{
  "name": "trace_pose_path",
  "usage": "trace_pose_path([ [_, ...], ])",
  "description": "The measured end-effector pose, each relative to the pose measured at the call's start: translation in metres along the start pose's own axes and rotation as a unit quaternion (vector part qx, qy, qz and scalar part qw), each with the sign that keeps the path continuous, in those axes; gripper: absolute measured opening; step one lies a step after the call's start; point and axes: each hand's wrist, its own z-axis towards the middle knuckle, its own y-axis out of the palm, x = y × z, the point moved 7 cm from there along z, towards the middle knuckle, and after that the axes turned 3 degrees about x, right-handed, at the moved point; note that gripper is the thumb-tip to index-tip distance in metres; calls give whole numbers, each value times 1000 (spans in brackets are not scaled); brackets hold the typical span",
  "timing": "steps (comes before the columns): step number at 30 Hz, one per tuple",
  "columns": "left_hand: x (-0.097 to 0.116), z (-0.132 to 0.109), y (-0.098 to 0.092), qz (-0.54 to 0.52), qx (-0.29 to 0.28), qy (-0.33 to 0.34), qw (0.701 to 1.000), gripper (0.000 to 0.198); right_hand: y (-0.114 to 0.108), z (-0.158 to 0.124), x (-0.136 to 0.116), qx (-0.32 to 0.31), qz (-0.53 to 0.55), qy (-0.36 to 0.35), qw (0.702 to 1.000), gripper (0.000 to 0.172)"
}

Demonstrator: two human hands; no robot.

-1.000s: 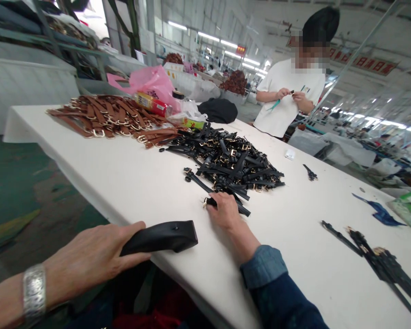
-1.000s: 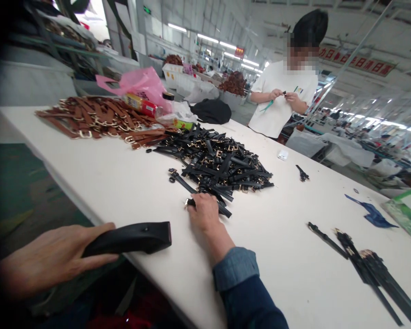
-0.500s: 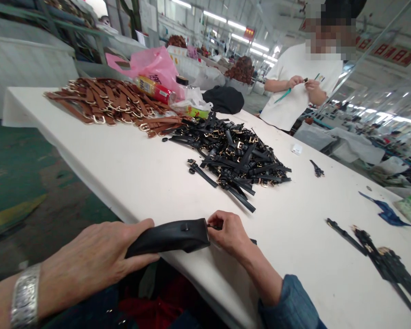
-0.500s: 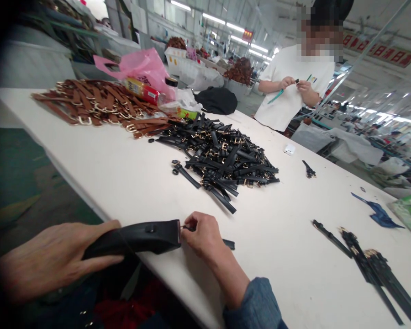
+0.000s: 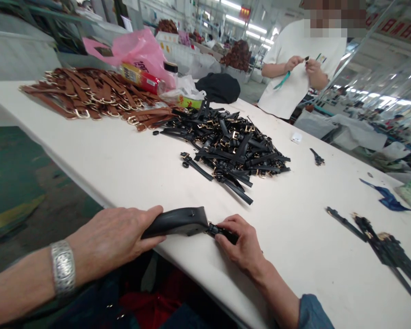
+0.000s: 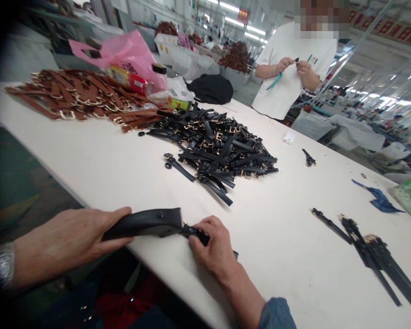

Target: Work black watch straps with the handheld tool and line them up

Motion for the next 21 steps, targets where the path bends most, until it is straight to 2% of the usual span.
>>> trace_pose_path([
  [4, -1, 1, -4, 8, 22, 12, 1000, 34, 1, -3, -3, 17, -31, -16, 999, 20],
  [8, -1, 3, -4, 42, -5, -6, 999, 38, 4, -2, -8, 26, -85, -13, 996, 19],
  [12, 2, 4, -6, 26, -6, -7, 1000, 42, 7, 1, -18, -16, -175, -37, 984, 9],
  [15, 3, 4, -7, 28, 2, -5, 1000, 44, 8, 6, -24, -48, -219, -40, 974, 10],
  [21, 3, 4, -5, 21, 3, 2, 1000, 44, 7, 11, -27, -121, -208, -21, 970, 17],
])
